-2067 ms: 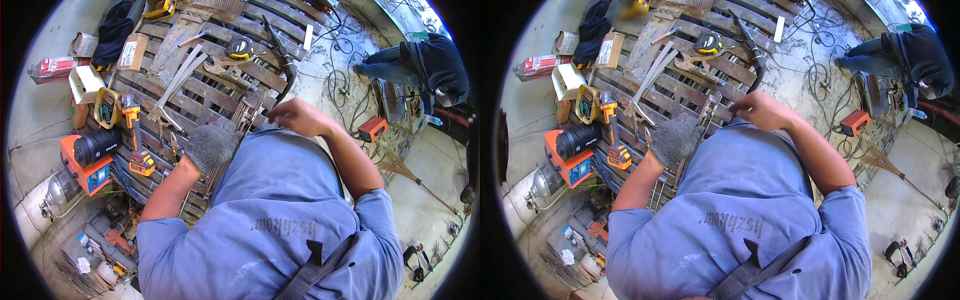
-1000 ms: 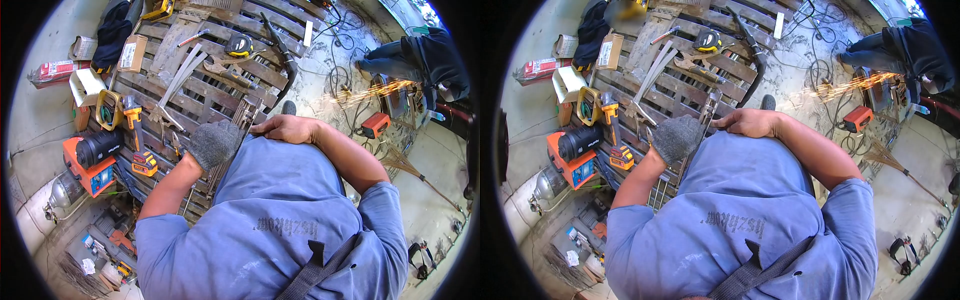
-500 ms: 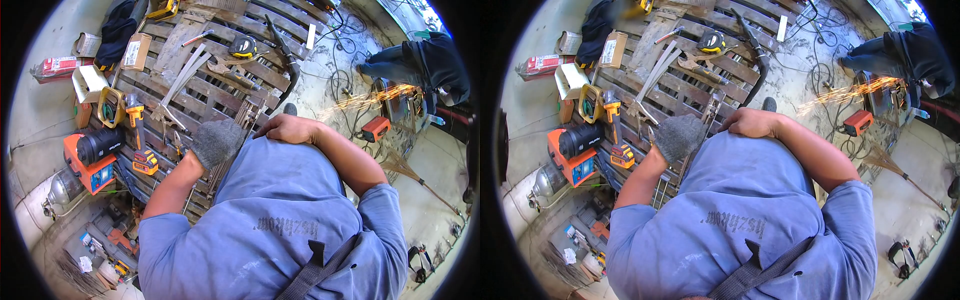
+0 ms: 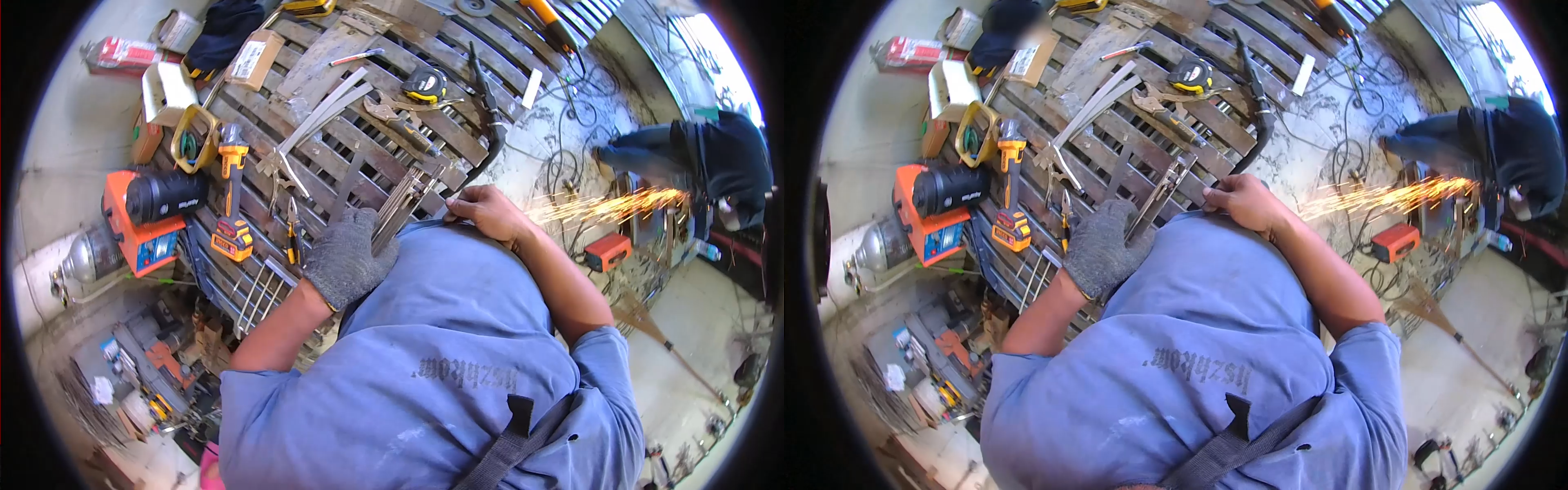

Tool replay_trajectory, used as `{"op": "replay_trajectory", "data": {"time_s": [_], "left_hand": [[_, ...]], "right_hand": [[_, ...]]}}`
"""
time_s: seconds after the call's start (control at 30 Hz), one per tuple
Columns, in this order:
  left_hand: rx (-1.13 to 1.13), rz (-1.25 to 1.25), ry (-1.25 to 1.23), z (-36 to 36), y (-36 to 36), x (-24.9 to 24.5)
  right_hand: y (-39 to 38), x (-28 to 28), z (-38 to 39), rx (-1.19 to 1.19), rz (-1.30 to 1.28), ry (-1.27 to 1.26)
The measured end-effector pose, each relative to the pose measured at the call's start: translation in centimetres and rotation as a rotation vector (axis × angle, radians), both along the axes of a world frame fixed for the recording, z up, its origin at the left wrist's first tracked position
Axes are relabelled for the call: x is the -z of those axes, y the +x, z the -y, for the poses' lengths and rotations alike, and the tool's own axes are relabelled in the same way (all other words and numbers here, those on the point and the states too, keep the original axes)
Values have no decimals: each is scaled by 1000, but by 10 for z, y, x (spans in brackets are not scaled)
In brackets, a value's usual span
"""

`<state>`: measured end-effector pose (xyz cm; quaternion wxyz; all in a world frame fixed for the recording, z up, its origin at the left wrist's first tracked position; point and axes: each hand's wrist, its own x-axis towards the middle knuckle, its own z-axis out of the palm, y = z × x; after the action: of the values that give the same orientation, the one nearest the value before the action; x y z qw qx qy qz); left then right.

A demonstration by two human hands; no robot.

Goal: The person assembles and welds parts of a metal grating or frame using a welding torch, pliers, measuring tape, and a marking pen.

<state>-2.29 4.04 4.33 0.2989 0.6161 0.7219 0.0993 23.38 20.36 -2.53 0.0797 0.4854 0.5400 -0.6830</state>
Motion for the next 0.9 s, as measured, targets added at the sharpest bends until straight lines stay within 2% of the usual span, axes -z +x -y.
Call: {"op": "replay_trajectory", "data": {"time_s": [0.17, 0.27, 0.37, 0.57, 0.67, 0.8, 0.9], "left_hand": [[-49, -242, -72, 22, 18, 11], [-101, -406, -1, 34, 36, 24], [-302, -432, 136, 41, 57, 42], [-362, -518, 291, 48, 82, 55], [-371, -514, 381, 52, 95, 65], [-388, -522, 384, 57, 105, 70], [-417, -539, 373, 56, 107, 73]], "right_hand": [[17, -2, -18, -92, -84, 154], [43, 8, -40, -85, -95, 205], [73, 17, -52, -74, -65, 221], [124, 36, -71, -228, 160, 108], [124, 29, -76, -434, 219, 264], [94, 8, -74, -447, 205, 254], [86, 16, -89, -540, 134, 289]]}}
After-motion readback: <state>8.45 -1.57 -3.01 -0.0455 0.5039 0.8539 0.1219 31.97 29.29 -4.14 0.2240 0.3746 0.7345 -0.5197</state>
